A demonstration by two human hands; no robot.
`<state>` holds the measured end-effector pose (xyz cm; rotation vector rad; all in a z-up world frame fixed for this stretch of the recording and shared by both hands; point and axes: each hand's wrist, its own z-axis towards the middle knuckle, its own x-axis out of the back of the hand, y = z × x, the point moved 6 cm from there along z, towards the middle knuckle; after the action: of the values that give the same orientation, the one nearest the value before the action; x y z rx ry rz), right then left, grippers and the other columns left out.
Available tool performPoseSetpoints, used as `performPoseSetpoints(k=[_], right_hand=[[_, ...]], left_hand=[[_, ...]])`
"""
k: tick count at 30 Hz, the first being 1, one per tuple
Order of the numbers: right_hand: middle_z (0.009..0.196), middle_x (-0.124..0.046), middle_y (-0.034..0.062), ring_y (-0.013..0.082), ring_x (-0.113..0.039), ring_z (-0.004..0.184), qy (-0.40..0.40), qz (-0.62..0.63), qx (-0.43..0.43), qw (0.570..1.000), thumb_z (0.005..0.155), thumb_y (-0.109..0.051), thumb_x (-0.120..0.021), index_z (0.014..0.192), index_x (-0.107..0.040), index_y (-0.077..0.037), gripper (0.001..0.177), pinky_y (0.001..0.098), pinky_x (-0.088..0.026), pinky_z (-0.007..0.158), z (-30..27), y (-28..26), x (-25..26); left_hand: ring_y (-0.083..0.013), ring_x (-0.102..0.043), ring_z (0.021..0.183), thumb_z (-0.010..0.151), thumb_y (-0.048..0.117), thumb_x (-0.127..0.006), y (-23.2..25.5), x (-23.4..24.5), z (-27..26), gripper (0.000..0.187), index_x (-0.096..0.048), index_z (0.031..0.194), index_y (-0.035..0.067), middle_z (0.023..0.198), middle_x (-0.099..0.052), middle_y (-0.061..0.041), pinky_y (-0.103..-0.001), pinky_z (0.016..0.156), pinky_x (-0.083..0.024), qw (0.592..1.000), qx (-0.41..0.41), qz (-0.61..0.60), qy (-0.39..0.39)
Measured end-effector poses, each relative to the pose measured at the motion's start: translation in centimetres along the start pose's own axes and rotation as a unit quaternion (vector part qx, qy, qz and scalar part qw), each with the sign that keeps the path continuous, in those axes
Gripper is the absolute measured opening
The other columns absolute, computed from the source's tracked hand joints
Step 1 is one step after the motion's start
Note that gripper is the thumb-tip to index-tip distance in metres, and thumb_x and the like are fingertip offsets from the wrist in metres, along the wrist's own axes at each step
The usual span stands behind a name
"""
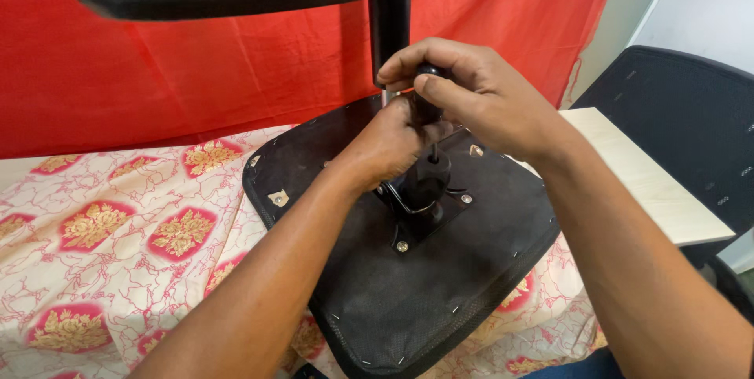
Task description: The person uses a screwdriver to tighten screws on the underside of an office chair base. They then remove the screwdriver and tighten a central knob by hand to secure the chair's gas lift mechanism.
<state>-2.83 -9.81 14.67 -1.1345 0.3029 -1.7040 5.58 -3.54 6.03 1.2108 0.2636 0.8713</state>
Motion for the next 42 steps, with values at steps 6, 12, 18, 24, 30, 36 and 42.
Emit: performPoseSetpoints(k=[6, 12, 18, 24, 30, 36, 42], right_hand=[[0.107, -0.074, 0.0078, 0.0119, -0.071, 0.099, 0.142, 0.047, -0.051, 0.987, 0.097, -0.007, -0.071, 0.122, -0.07, 0.0, 0.026, 0.0304, -0.06, 0.092, -0.5, 1.9, 0.4], [0.12, -0.068, 0.0035, 0.0057, -0.066, 0.108, 0.129, 0.055, 0.038, 0.989, 0.105, -0.006, -0.066, 0.131, -0.062, -0.001, 0.027, 0.0253, -0.057, 0.099, -0.6, 1.2, 0.2], [0.109, -0.069, 0.0021, 0.0063, -0.064, 0.095, 0.134, 0.051, -0.036, 0.989, 0.102, -0.011, -0.067, 0.136, -0.066, -0.006, 0.034, 0.026, -0.054, 0.081, -0.8, 2.4, 1.8], [0.11, -0.075, 0.004, 0.0088, -0.071, 0.104, 0.208, -0.002, 0.001, 0.978, 0.1, -0.008, -0.071, 0.122, -0.067, 0.0, 0.024, 0.0273, -0.059, 0.095, -0.8, 3.2, 1.5], [0.107, -0.074, 0.0034, 0.0071, -0.067, 0.097, 0.161, 0.048, -0.083, 0.982, 0.102, -0.011, -0.063, 0.125, -0.065, 0.0, 0.025, 0.0269, -0.057, 0.086, -1.1, 4.1, -0.9], [0.112, -0.076, 0.0029, 0.0091, -0.071, 0.101, 0.148, 0.068, -0.108, 0.981, 0.094, -0.006, -0.067, 0.127, -0.065, -0.002, 0.033, 0.0269, -0.059, 0.092, -2.1, 5.3, -0.6], [0.11, -0.076, 0.004, 0.0114, -0.073, 0.101, 0.185, 0.083, -0.111, 0.973, 0.091, -0.003, -0.073, 0.122, -0.068, -0.003, 0.032, 0.0286, -0.061, 0.094, -2.3, 6.5, -0.8]], left_hand=[[-0.0097, -0.067, 0.081, 0.086, 0.01, -0.078, 1.2, 0.6, -1.1, 0.023, -0.066, 0.1, -0.001, 0.086, -0.073, -0.001, -0.03, 0.075, -0.057, 0.977, -0.052, 0.028, 0.205], [-0.0053, -0.066, 0.083, 0.09, 0.008, -0.071, 0.7, 0.2, -1.5, 0.023, -0.072, 0.113, 0.005, 0.09, -0.074, 0.003, -0.025, 0.076, -0.056, 0.974, -0.052, -0.045, 0.217], [-0.0068, -0.065, 0.087, 0.094, 0.004, -0.068, 0.7, 1.0, -0.2, 0.016, -0.071, 0.109, 0.003, 0.093, -0.072, 0.002, -0.024, 0.08, -0.054, 0.996, 0.012, -0.036, 0.08], [-0.0051, -0.061, 0.091, 0.09, 0.005, -0.064, 5.5, 2.9, -2.1, 0.035, -0.064, 0.125, 0.004, 0.106, -0.065, 0.003, -0.02, 0.08, -0.057, 0.957, -0.153, -0.115, 0.215], [-0.006, -0.061, 0.072, 0.083, 0.015, -0.086, 8.1, 4.1, -2.7, 0.026, -0.078, 0.104, 0.002, 0.081, -0.072, -0.003, -0.021, 0.066, -0.055, 0.94, -0.085, 0.11, 0.311], [-0.0053, -0.074, 0.086, 0.087, 0.01, -0.077, 9.1, 5.2, -1.7, 0.029, -0.075, 0.115, 0.004, 0.095, -0.079, -0.001, -0.021, 0.079, -0.061, 0.971, -0.158, 0.058, 0.169], [-0.0088, -0.07, 0.074, 0.084, 0.014, -0.083, 8.3, 5.4, -2.3, 0.029, -0.079, 0.112, 0.008, 0.084, -0.075, -0.004, -0.025, 0.067, -0.058, 0.944, -0.042, 0.19, 0.265]])
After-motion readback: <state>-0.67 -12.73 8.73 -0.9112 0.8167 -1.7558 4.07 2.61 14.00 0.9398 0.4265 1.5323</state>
